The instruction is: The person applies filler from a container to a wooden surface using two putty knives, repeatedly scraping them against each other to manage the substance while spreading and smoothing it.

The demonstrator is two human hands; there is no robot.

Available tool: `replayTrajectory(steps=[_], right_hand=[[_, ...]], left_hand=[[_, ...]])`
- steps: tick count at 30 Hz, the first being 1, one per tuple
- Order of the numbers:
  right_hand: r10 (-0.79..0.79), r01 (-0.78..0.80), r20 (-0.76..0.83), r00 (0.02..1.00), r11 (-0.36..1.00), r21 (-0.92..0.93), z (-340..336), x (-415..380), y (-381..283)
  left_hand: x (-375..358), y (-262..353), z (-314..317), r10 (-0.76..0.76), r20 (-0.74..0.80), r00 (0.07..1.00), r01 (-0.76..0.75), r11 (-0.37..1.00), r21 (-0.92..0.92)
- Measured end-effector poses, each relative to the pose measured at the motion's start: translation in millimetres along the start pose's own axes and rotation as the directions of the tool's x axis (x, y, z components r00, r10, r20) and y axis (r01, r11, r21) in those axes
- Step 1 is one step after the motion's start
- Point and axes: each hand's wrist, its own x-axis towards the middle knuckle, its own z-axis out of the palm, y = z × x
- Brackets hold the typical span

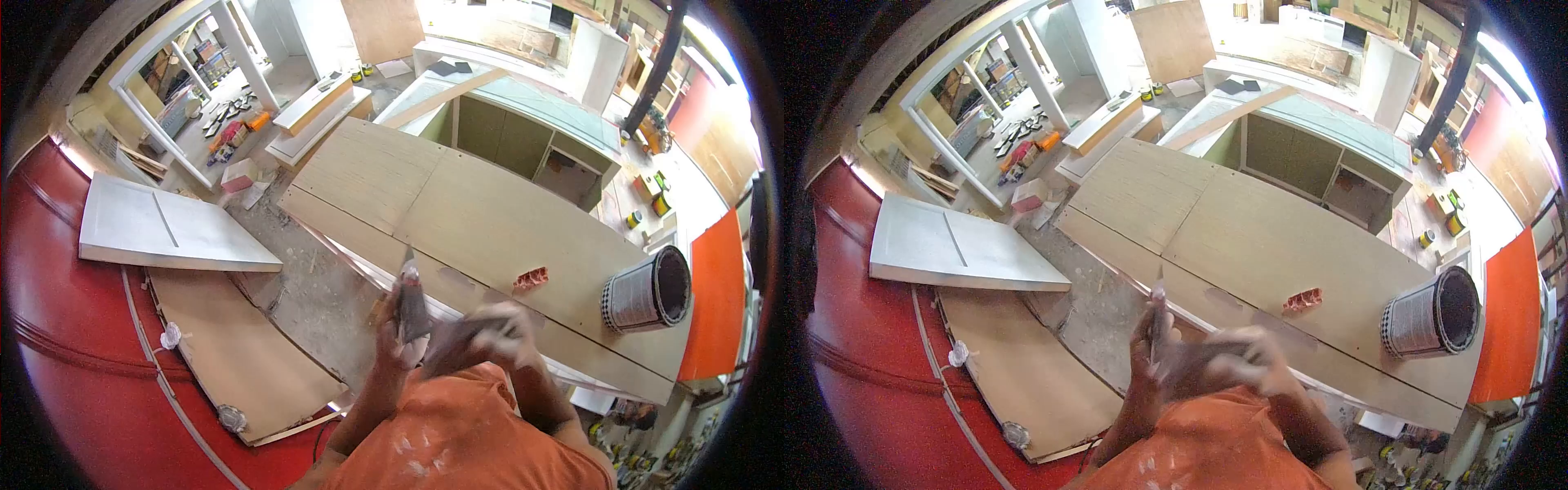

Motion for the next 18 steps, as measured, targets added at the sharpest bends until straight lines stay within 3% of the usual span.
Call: replayTrajectory(steps=[1,3,4,5,6,7,9,10,11,12,14,15,17,18], right_hand=[[-0.027,0.089,-0.215,0.976,0.955,0.283,-7.4,-1.6,12.5],[0.015,0.233,-0.57,0.821,0.904,0.358,0.8,0.6,11.2],[0.012,0.229,-0.564,0.826,0.907,0.355,3.7,0.1,16.1],[0.066,0.139,-0.67,0.739,0.959,0.247,5.4,-4.8,26.9],[0.098,0.03,-0.77,0.63,0.988,0.15,7.7,-6.1,36.5],[0.031,0.124,-0.766,0.642,0.982,0.144,14.9,0.8,44.1],[0.003,0.044,-0.814,0.581,0.998,0.035,20.3,7.7,53.6],[0.001,0.042,-0.818,0.575,0.999,0.031,16.9,10.4,57.2],[-0.029,0.116,-0.76,0.65,0.991,0.061,12.5,14.3,59.6],[-0.065,0.185,-0.694,0.717,0.978,0.099,9.3,17.8,58.9],[-0.086,0.227,-0.679,0.729,0.966,0.122,9.7,27.3,48.1],[-0.115,0.274,-0.657,0.745,0.951,0.145,8.6,33.2,42.7],[-0.085,0.286,-0.636,0.767,0.933,0.22,-0.1,39.8,31.3],[-0.12,0.325,-0.733,0.669,0.935,0.143,-2.9,43.1,21.7]], left_hand=[[0.2,-3.5,14.3,0.301,-0.28,0.911,-0.249,0.946,0.207],[1.6,-0.4,18.4,0.387,-0.257,0.886,-0.308,0.903,0.299],[2.3,0.2,17.3,0.5,-0.234,0.834,-0.356,0.811,0.464],[2.0,0.8,14.7,0.602,-0.194,0.774,-0.383,0.69,0.614],[-2.1,8.2,-21.5,0.688,-0.184,0.703,-0.263,0.491,0.831],[-2.6,3.4,-14.4,0.684,-0.188,0.705,-0.26,0.496,0.829],[-1.3,-8.3,1.9,0.731,-0.059,0.68,-0.232,0.291,0.928],[-2.0,-1.5,-7.7,0.662,0.133,0.738,-0.149,-0.032,0.988],[-4.7,-4.0,-6.5,0.659,0.127,0.741,-0.147,-0.025,0.989],[-6.8,-9.1,10.4,0.6,0.15,0.786,-0.091,-0.128,0.988],[-14.5,-12.4,23.5,0.486,0.21,0.848,-0.054,-0.315,0.948],[-18.5,-8.9,23.4,0.478,0.208,0.853,-0.054,-0.317,0.947],[-26.2,-2.3,21.9,0.189,0.108,0.976,-0.047,-0.303,0.952],[-23.4,-0.5,19.5,0.028,0.325,0.945,-0.282,-0.43,0.858]])
